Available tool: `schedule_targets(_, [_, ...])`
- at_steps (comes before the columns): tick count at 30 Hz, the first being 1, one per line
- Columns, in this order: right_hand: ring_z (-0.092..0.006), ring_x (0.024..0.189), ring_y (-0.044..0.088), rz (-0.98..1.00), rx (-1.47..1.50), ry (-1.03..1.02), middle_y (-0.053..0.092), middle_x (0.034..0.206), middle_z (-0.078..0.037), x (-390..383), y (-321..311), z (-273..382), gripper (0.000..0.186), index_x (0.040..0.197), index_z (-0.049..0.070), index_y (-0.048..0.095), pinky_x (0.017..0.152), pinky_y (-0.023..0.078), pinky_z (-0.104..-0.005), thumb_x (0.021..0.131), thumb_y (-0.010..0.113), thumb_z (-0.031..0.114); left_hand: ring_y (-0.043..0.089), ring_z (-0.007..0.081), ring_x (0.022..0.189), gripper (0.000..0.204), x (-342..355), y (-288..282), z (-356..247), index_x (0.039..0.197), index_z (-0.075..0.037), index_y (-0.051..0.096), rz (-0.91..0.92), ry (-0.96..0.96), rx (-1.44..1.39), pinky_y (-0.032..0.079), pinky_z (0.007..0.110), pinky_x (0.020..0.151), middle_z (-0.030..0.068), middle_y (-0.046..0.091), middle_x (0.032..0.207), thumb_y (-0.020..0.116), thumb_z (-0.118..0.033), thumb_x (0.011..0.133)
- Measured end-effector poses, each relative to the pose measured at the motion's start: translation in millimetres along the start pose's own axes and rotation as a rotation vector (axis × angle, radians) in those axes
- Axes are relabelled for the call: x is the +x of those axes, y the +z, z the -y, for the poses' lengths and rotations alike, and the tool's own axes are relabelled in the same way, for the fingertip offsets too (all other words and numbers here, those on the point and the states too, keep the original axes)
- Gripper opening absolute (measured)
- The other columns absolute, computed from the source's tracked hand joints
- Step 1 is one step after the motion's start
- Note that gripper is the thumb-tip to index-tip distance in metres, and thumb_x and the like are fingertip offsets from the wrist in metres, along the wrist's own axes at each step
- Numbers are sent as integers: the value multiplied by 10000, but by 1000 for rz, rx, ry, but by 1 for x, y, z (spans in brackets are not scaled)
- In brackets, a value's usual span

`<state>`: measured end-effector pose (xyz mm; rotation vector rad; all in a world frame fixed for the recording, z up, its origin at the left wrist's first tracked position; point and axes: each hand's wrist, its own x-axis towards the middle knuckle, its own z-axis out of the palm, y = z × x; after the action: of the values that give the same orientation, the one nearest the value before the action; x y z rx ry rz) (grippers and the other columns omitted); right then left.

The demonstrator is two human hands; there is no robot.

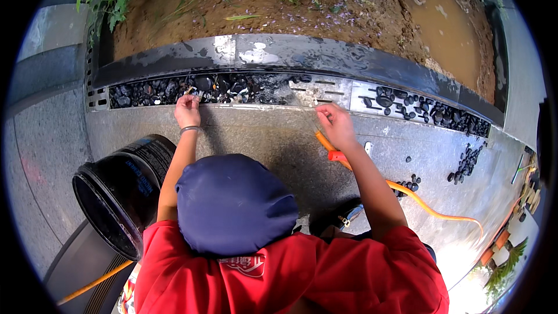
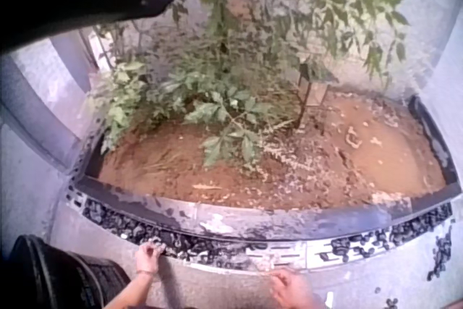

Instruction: The person clears debris from a drain and then applies an orange-capped adhesive or sealant tube into the drain channel with their hands.

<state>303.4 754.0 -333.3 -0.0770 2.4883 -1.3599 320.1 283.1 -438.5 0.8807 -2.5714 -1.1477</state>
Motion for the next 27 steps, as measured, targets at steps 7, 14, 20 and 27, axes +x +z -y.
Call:
schedule_targets(7, [-261, 800, 691, 15, 14, 4, 678, 925, -117, -9, 0, -13, 108, 983, 58, 678, 717, 546, -352, 904, 658, 129, 637, 184, 725, 286, -8, 32, -87, 1035, -36, 646, 221, 147, 50, 525, 323, 694, 75, 640, 838, 770, -15, 778])
schedule_targets(14, [-257, 804, 690, 12, 23, 12, 675, 910, -105, -11, 2, -4, 103, 982, 69, 679, 711, 542, -357, 899, 661, 127, 614, 328, 803, 281, -4, 44, -88, 1082, -129, 634, 293, 333, 424, 513, 425, 712, 114, 593, 912, 711, -69, 819])
schedule_targets(20, [-256, 809, 690, 22, -7, 21, 680, 923, -109, -17, 0, -14, 110, 982, 58, 678, 710, 541, -357, 892, 668, 120, 630, 269, 784, 149, -6, 18, -51, 981, -27, 667, 67, 282, 221, 523, 364, 734, 124, 606, 910, 701, -24, 837])
schedule_targets(27, [-257, 815, 693, 36, -26, 34, 682, 924, -112, -14, 3, -14, 113, 987, 59, 679, 713, 545, -359, 894, 672, 123, 658, 196, 757, 191, 51, -11, -34, 1010, -66, 697, 18, 184, 209, 522, 289, 715, 91, 623, 969, 738, -26, 828])
